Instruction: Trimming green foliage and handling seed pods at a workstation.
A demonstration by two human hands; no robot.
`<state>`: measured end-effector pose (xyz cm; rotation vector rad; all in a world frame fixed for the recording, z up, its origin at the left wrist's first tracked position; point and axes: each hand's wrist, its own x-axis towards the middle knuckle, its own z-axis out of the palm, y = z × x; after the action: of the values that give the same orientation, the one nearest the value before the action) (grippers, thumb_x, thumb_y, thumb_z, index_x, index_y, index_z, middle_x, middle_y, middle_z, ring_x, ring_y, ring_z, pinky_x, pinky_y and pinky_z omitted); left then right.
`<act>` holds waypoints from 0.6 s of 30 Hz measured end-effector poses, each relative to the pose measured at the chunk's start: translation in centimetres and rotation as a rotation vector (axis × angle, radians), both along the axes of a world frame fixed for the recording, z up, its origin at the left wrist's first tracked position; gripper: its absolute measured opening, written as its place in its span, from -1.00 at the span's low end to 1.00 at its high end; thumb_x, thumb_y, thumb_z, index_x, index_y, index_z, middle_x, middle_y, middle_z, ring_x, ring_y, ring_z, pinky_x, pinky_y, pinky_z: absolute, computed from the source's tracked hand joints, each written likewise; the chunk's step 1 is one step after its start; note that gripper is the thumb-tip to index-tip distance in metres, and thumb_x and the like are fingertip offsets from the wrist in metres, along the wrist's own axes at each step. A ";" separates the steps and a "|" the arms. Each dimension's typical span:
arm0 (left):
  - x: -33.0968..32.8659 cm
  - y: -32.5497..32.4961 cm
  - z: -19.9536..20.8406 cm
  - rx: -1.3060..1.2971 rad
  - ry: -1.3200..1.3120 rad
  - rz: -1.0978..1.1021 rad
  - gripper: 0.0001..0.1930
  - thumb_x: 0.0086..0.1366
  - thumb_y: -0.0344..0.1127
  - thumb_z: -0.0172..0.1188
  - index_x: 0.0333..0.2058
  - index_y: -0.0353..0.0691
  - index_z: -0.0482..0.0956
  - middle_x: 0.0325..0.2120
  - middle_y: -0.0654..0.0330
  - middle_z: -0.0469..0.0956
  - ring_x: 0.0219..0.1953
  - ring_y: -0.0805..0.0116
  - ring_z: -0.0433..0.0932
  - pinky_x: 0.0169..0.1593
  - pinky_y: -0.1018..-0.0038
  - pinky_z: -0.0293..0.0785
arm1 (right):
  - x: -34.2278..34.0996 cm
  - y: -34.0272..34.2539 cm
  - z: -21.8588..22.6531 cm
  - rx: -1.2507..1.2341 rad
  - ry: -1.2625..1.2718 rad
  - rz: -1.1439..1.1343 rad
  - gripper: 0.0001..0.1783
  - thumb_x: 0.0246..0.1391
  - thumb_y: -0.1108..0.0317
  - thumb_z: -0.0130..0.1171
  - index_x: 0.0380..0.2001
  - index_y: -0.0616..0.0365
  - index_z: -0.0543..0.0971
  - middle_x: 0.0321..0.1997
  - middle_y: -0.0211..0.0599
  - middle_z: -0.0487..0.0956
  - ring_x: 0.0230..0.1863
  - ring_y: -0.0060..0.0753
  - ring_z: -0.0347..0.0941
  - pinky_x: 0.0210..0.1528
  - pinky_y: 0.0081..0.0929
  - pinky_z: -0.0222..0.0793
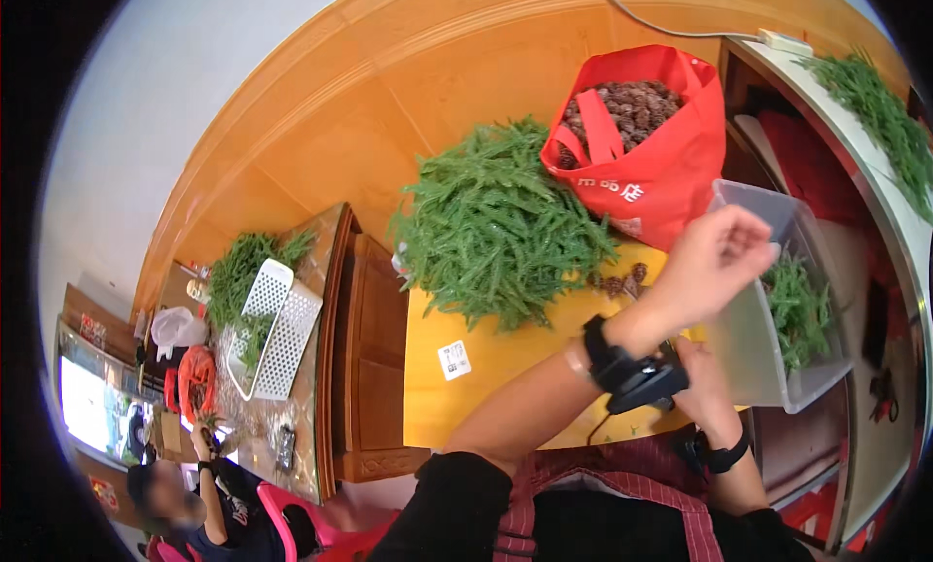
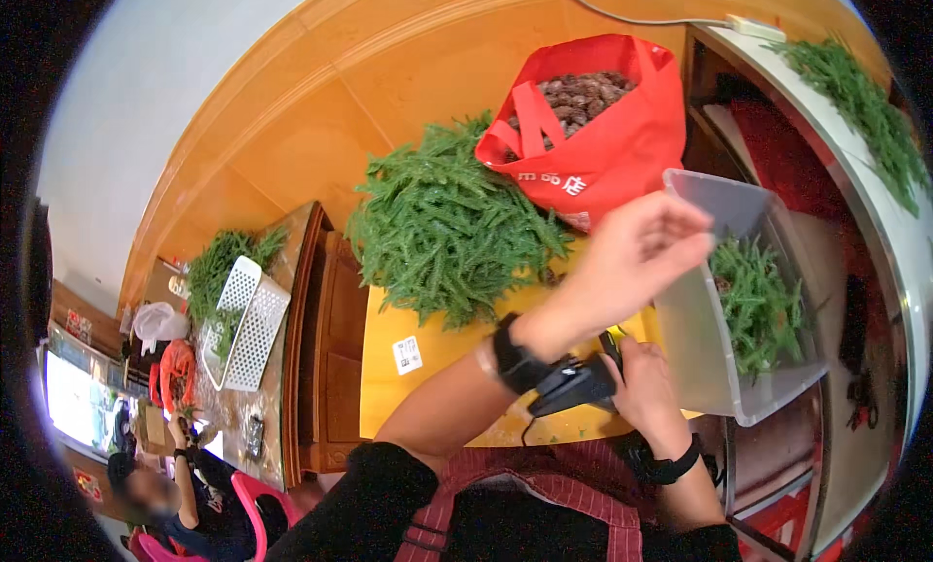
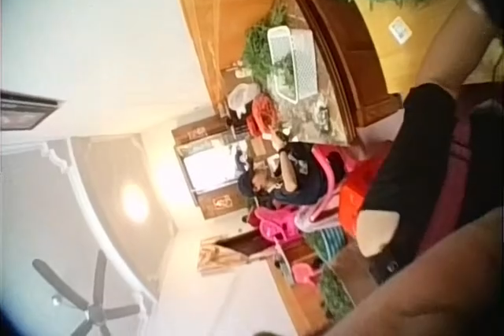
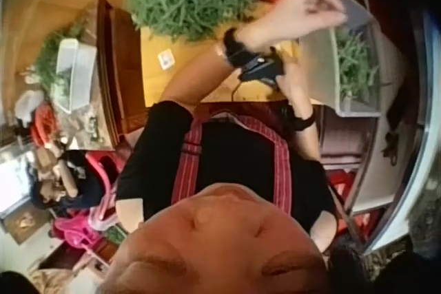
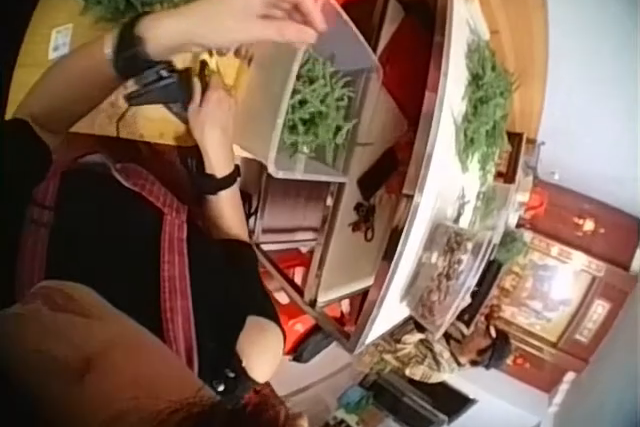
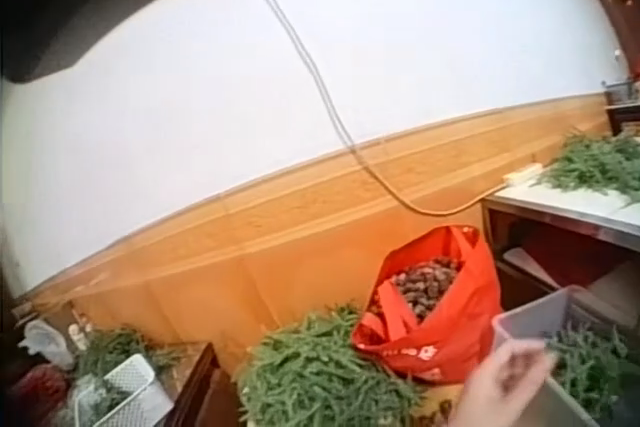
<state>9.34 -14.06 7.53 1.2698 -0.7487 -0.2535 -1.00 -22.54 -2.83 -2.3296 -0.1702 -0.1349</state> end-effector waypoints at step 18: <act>1.4 22.3 -4.1 1.305 -0.830 0.995 -0.73 -0.30 -0.47 0.33 -0.49 -0.24 0.53 -0.47 0.17 0.34 -0.32 0.17 0.33 -0.26 0.33 0.32 | 2.2 -0.4 -2.0 -0.325 0.037 0.107 -0.79 -0.29 0.41 0.24 -0.49 0.27 0.52 -0.37 -0.03 0.49 -0.19 -0.01 0.35 -0.09 -0.23 0.27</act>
<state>10.77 8.27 3.45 2.9051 -0.4765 0.7957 1.23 -22.91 -4.86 -2.6367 -0.3171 -0.0101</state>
